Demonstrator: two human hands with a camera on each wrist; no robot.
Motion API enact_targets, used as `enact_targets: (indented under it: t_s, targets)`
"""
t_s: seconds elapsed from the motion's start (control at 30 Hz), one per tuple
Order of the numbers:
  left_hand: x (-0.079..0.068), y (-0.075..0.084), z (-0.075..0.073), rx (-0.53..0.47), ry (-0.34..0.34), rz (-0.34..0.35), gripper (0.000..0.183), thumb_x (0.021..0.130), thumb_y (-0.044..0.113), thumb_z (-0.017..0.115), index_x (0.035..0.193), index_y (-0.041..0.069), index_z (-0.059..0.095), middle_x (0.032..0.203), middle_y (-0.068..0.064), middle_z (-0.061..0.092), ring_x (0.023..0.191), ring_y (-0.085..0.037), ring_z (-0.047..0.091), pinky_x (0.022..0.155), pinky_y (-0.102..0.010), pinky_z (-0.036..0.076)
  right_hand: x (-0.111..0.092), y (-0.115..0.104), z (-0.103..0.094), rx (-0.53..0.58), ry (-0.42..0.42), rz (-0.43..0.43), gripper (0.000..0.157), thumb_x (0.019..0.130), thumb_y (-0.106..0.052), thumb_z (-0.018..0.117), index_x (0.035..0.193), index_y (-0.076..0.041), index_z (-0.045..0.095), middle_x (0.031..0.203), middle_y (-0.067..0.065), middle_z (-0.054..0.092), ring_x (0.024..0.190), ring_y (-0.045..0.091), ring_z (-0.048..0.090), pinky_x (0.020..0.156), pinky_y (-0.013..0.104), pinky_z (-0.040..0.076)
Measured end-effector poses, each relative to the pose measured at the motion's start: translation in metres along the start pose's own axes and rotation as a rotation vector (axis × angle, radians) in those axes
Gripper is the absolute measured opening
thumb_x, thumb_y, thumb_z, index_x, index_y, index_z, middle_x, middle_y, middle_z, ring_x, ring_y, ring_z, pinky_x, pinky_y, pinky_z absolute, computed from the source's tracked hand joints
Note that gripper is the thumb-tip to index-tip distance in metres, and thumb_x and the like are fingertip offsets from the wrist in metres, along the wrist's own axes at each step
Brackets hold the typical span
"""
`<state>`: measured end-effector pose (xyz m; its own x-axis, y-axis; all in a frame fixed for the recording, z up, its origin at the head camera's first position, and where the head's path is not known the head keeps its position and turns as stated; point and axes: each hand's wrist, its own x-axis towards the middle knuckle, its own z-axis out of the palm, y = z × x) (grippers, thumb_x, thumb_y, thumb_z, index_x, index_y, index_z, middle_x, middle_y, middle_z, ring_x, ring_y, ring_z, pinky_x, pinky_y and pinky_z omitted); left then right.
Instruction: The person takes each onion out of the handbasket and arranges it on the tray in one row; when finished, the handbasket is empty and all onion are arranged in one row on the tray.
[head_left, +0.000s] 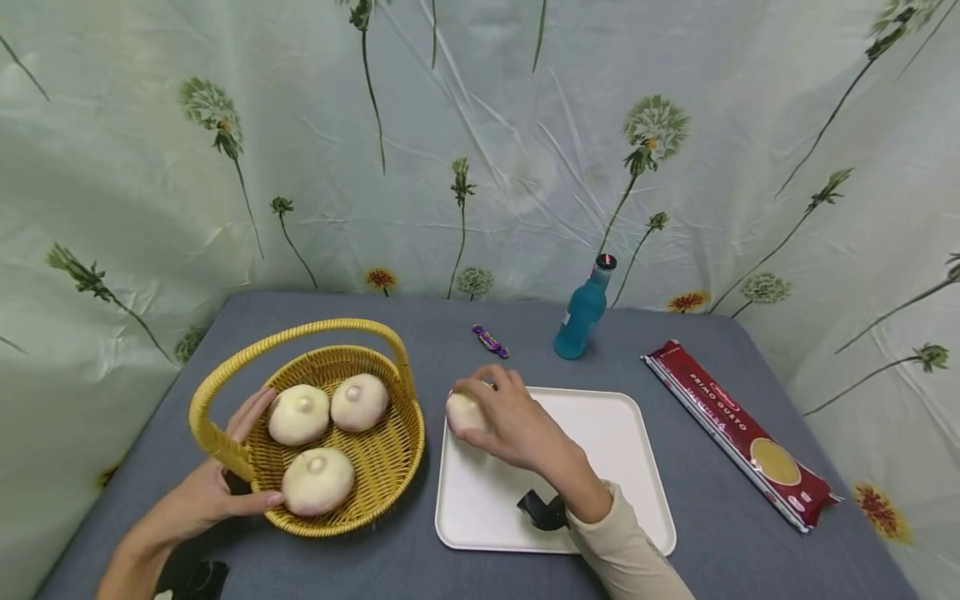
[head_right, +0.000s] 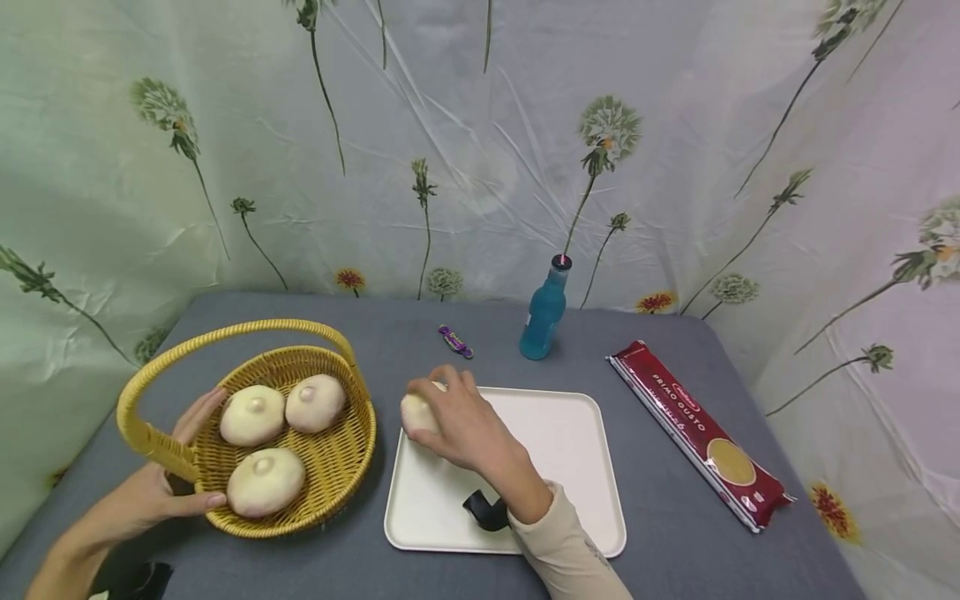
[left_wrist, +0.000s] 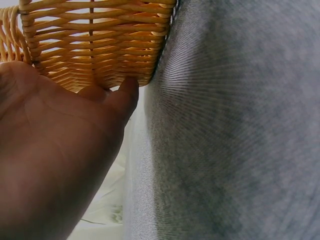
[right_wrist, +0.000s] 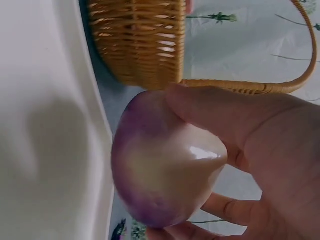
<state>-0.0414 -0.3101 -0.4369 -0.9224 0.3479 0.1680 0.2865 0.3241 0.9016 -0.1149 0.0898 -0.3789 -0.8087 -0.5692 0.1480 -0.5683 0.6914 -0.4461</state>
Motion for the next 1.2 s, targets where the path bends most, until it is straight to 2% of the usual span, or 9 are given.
enact_targets:
  t_s: [0.2, 0.33, 0.43, 0.6, 0.7, 0.83, 0.9, 1.03, 1.2]
  targets:
    - [0.000, 0.002, 0.000, -0.008, -0.004, 0.000, 0.121, 0.073, -0.011, 0.077, 0.163, 0.018, 0.002, 0.168, -0.005, -0.012, 0.147, 0.006, -0.008, 0.099, -0.002, 0.008, 0.002, 0.005, 0.007, -0.041, -0.018, 0.033, 0.048, 0.086, -0.033, 0.080, 0.129, -0.021, 0.062, 0.128, 0.012, 0.054, 0.104, 0.031, 0.050, 0.076, 0.045, 0.053]
    - [-0.001, 0.002, 0.000, -0.041, -0.007, -0.020, 0.120, 0.075, -0.011, 0.076, 0.163, 0.021, 0.000, 0.168, 0.001, -0.012, 0.146, 0.007, -0.010, 0.110, -0.012, -0.004, 0.003, 0.006, 0.010, -0.058, -0.038, 0.042, 0.050, 0.086, -0.035, 0.080, 0.130, -0.021, 0.061, 0.128, 0.013, 0.054, 0.104, 0.032, 0.052, 0.074, 0.045, 0.054]
    - [-0.002, 0.002, 0.000, -0.055, -0.008, -0.032, 0.120, 0.076, -0.010, 0.076, 0.163, 0.022, -0.001, 0.168, 0.003, -0.012, 0.146, 0.007, -0.011, 0.112, -0.017, -0.008, 0.003, 0.007, 0.011, -0.052, -0.059, 0.058, 0.052, 0.085, -0.036, 0.080, 0.131, -0.021, 0.061, 0.129, 0.013, 0.055, 0.105, 0.032, 0.052, 0.074, 0.046, 0.053]
    - [-0.002, 0.002, 0.000, -0.035, -0.013, -0.032, 0.121, 0.076, -0.011, 0.076, 0.163, 0.023, -0.001, 0.168, 0.003, -0.013, 0.146, 0.008, -0.011, 0.103, -0.004, 0.001, 0.004, 0.008, 0.014, -0.035, -0.083, 0.076, 0.053, 0.085, -0.035, 0.081, 0.132, -0.020, 0.061, 0.128, 0.012, 0.055, 0.104, 0.031, 0.052, 0.071, 0.045, 0.052]
    - [-0.002, 0.002, 0.000, -0.037, -0.012, -0.033, 0.121, 0.076, -0.011, 0.076, 0.163, 0.023, -0.001, 0.168, 0.003, -0.013, 0.146, 0.008, -0.011, 0.105, -0.005, 0.000, 0.004, 0.009, 0.015, -0.037, -0.085, 0.068, 0.052, 0.086, -0.036, 0.079, 0.133, -0.021, 0.061, 0.129, 0.012, 0.055, 0.104, 0.031, 0.052, 0.072, 0.045, 0.052]
    - [-0.002, 0.001, 0.000, -0.059, -0.008, -0.037, 0.121, 0.076, -0.010, 0.076, 0.163, 0.023, -0.001, 0.168, 0.003, -0.012, 0.146, 0.007, -0.011, 0.116, -0.028, -0.011, 0.005, 0.009, 0.015, -0.026, -0.092, 0.063, 0.050, 0.090, -0.036, 0.075, 0.135, -0.021, 0.060, 0.131, 0.012, 0.054, 0.106, 0.031, 0.051, 0.074, 0.046, 0.052]
    - [-0.002, 0.001, 0.000, -0.062, -0.007, -0.038, 0.121, 0.076, -0.010, 0.076, 0.163, 0.023, 0.000, 0.168, 0.003, -0.012, 0.145, 0.008, -0.011, 0.116, -0.031, -0.012, 0.005, 0.009, 0.014, -0.011, -0.102, 0.061, 0.048, 0.092, -0.036, 0.072, 0.136, -0.021, 0.060, 0.133, 0.012, 0.054, 0.108, 0.032, 0.050, 0.075, 0.046, 0.052]
    - [-0.002, 0.001, 0.001, -0.060, -0.004, -0.036, 0.120, 0.076, -0.010, 0.076, 0.163, 0.022, 0.000, 0.168, 0.002, -0.012, 0.145, 0.008, -0.010, 0.115, -0.027, -0.011, 0.005, 0.009, 0.014, 0.006, -0.115, 0.044, 0.045, 0.096, -0.034, 0.068, 0.137, -0.019, 0.059, 0.134, 0.014, 0.054, 0.109, 0.032, 0.049, 0.079, 0.045, 0.050]
    - [-0.002, 0.002, 0.001, -0.067, -0.004, -0.043, 0.121, 0.076, -0.010, 0.077, 0.163, 0.023, 0.000, 0.168, 0.003, -0.013, 0.145, 0.009, -0.010, 0.111, -0.056, -0.018, 0.004, 0.010, 0.014, -0.008, -0.098, 0.030, 0.050, 0.096, -0.034, 0.067, 0.140, -0.014, 0.056, 0.135, 0.016, 0.055, 0.113, 0.035, 0.051, 0.087, 0.047, 0.050]
